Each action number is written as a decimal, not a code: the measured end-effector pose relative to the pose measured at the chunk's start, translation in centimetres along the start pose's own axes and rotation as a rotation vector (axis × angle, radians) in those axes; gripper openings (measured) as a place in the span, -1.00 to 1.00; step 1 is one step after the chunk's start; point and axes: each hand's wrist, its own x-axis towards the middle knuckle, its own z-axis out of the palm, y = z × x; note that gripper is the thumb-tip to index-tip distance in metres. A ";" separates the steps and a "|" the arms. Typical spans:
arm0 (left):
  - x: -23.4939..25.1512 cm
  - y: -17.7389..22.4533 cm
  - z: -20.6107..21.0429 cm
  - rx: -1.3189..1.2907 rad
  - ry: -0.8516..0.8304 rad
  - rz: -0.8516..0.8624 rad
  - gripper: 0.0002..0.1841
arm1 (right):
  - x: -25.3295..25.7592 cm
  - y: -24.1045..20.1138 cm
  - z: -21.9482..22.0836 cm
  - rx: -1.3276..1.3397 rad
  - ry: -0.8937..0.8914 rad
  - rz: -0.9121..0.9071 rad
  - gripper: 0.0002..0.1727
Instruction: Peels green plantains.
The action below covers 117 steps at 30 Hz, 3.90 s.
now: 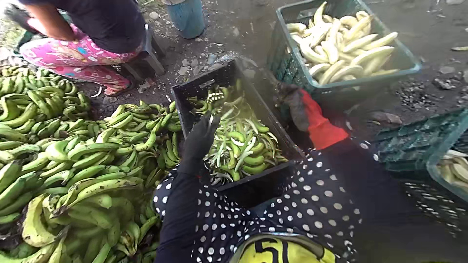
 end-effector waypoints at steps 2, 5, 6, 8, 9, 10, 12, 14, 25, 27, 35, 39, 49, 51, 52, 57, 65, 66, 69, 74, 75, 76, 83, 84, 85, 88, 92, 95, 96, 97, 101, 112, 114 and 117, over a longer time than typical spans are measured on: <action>0.3 -0.4 1.9 0.228 -0.206 -0.004 -0.33 | -0.2 1.1 -3.8 0.129 0.125 0.015 -0.51; 1.2 -0.2 5.4 0.347 -0.519 -0.005 -0.32 | -0.9 1.1 -8.0 0.444 0.356 0.067 -0.47; 1.7 1.1 6.0 0.338 -0.552 0.012 -0.33 | -1.0 1.1 -9.2 0.520 0.424 0.119 -0.45; 2.7 5.2 6.4 0.208 -0.452 0.095 -0.37 | -1.7 1.1 -11.1 0.605 0.497 0.179 -0.46; 3.6 7.5 6.5 0.064 -0.351 0.177 -0.40 | -1.9 1.3 -11.8 0.625 0.540 0.186 -0.48; 4.7 10.2 6.8 -0.150 -0.256 0.279 -0.43 | -2.1 1.7 -12.3 0.692 0.577 0.181 -0.50; 7.7 16.0 7.9 -0.605 -0.126 0.468 -0.40 | -2.6 2.6 -13.2 0.860 0.614 0.148 -0.37; 10.0 21.5 8.5 -0.802 -0.050 0.560 -0.38 | -3.2 2.7 -13.9 0.950 0.638 0.187 -0.25; 12.1 0.9 18.8 0.488 -0.065 -0.457 -0.03 | -4.7 3.2 -15.3 1.289 0.641 0.229 -0.09; 10.9 -1.4 19.8 0.424 -0.126 -0.569 -0.10 | -4.5 2.7 -15.1 1.284 0.640 0.249 -0.11; 10.6 -3.4 17.8 0.099 -0.170 -0.541 -0.37 | -4.3 2.3 -14.3 1.176 0.533 0.221 -0.08; 9.6 -4.2 16.0 0.027 -0.217 -0.480 -0.49 | -4.1 2.6 -13.9 1.143 0.545 0.218 -0.18; 8.2 -3.7 16.8 -0.054 -0.029 -0.673 -0.35 | -3.3 1.1 -11.8 1.085 0.487 0.239 -0.26; 7.9 -4.4 16.4 -0.231 -0.011 -0.661 -0.38 | -3.0 1.3 -10.7 1.044 0.445 0.194 -0.27; 7.5 -4.9 16.2 -0.388 0.032 -0.645 -0.38 | -2.7 1.3 -10.2 1.013 0.417 0.176 -0.27; 5.8 -6.1 14.4 -0.924 0.413 -0.481 -0.22 | -1.0 -0.7 -8.1 0.941 0.362 0.214 -0.20; 3.9 -0.5 4.6 -1.270 0.358 0.075 -0.48 | -1.2 -1.7 -2.5 0.614 -0.040 0.103 -0.30; 3.8 0.7 3.0 -1.396 0.265 0.142 -0.59 | -1.4 -1.3 -1.1 0.547 -0.088 0.033 -0.34; 3.7 2.8 -0.1 -1.509 0.049 0.245 -0.42 | -2.7 -0.7 2.3 0.565 -0.310 -0.007 -0.45; 1.6 2.2 1.3 -1.120 -0.027 0.047 -0.45 | -4.5 -2.1 6.0 0.001 -0.410 -0.005 -0.45; 1.4 1.9 1.5 -1.094 -0.023 0.067 -0.47 | -4.8 -2.5 6.5 -0.145 -0.439 -0.016 -0.42; 1.3 2.0 1.5 -1.107 -0.012 0.082 -0.46 | -5.3 -3.1 6.8 -0.263 -0.461 -0.033 -0.37; -0.2 1.0 1.1 -0.949 0.126 0.123 -0.47 | -6.3 -7.0 9.3 -0.424 -0.346 0.010 -0.36; -0.1 0.8 0.9 -0.878 0.165 0.128 -0.46 | -5.7 -7.5 10.0 -0.414 -0.334 0.061 -0.36; 0.0 0.6 0.9 -0.820 0.196 0.146 -0.44 | -5.1 -7.9 10.7 -0.383 -0.319 0.121 -0.38; 0.3 0.9 1.5 -0.798 0.304 0.157 -0.44 | -2.3 -8.5 12.5 -0.319 -0.217 0.281 -0.44; -0.1 0.9 1.4 -0.876 0.355 0.238 -0.43 | 0.3 -6.8 11.7 -0.199 -0.105 0.250 -0.47; 0.7 0.7 -0.6 -1.073 0.252 0.174 -0.40 | 0.1 -7.6 9.9 -0.168 -0.068 0.125 -0.52; 0.6 0.3 -1.3 -1.041 0.227 0.159 -0.33 | -0.2 -7.6 9.6 -0.152 -0.066 0.054 -0.54; 0.5 0.1 -1.7 -1.008 0.234 0.161 -0.31 | -0.6 -8.1 9.3 -0.149 -0.088 0.001 -0.55; 0.3 -0.9 -1.8 -0.722 0.468 0.293 -0.43 | -3.4 -10.8 9.1 -0.381 -0.351 -0.032 -0.48; -0.8 -0.3 0.0 -0.659 0.350 0.327 -0.35 | 0.1 -11.4 9.9 -0.324 -0.082 0.142 -0.48; -0.5 -0.8 -0.7 -0.754 0.399 0.266 -0.40 | -0.8 -10.9 9.2 -0.321 -0.095 0.057 -0.50; -0.8 -0.9 -1.0 -0.751 0.509 0.175 -0.34 | -3.4 -11.1 8.8 -0.369 -0.195 0.015 -0.49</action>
